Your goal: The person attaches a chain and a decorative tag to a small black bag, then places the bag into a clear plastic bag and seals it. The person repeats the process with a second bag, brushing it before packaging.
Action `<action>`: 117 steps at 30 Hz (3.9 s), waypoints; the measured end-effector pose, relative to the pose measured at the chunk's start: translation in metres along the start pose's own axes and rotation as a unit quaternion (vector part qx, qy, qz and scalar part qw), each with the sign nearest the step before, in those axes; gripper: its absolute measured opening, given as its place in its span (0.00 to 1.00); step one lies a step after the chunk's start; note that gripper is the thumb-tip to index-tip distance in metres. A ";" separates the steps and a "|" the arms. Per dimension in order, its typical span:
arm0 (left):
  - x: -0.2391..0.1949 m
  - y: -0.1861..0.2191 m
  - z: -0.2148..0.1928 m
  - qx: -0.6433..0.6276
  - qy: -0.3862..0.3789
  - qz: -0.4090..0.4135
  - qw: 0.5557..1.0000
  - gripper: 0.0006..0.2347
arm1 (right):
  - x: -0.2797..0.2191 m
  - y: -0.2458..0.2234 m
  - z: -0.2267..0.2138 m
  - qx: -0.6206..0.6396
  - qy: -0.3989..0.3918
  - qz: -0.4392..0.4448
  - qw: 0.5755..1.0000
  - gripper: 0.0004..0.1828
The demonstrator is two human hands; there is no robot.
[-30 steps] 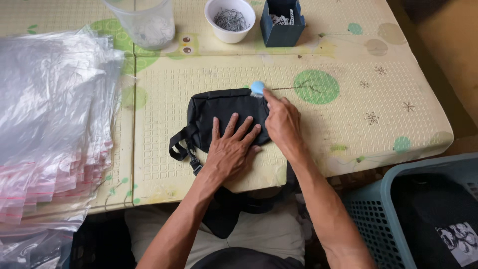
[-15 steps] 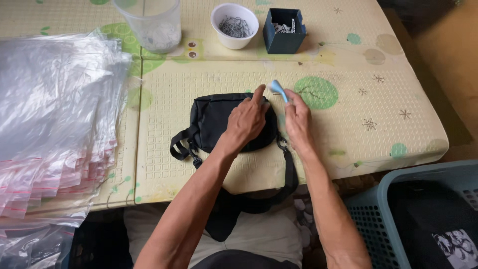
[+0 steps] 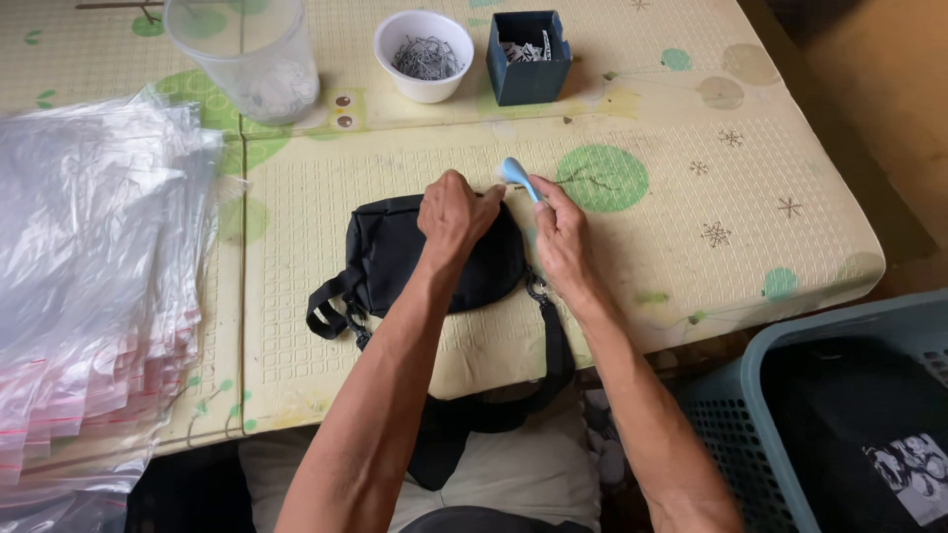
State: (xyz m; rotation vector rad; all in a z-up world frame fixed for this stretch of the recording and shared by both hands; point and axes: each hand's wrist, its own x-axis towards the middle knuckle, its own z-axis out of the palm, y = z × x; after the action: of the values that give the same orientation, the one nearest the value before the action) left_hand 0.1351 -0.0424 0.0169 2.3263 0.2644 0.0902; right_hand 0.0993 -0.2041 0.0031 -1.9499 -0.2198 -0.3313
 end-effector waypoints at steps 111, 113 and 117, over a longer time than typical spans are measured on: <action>-0.102 -0.103 -0.143 -0.123 -0.027 0.047 0.991 0.20 | -0.121 -0.152 0.028 -0.181 -0.287 -0.083 0.937 0.27; -0.104 -0.107 -0.138 -0.124 -0.014 0.060 0.990 0.16 | -0.114 -0.123 0.047 -0.183 -0.261 -0.082 0.944 0.26; -0.109 -0.104 -0.137 -0.128 0.020 0.087 0.988 0.10 | -0.089 -0.096 0.082 -0.193 -0.150 -0.098 0.965 0.22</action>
State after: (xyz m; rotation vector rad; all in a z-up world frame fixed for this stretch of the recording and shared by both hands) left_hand -0.0079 0.1008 0.0390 2.0884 0.0628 0.2427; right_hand -0.0034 -0.0911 0.0269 -2.3687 -0.5849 -0.2156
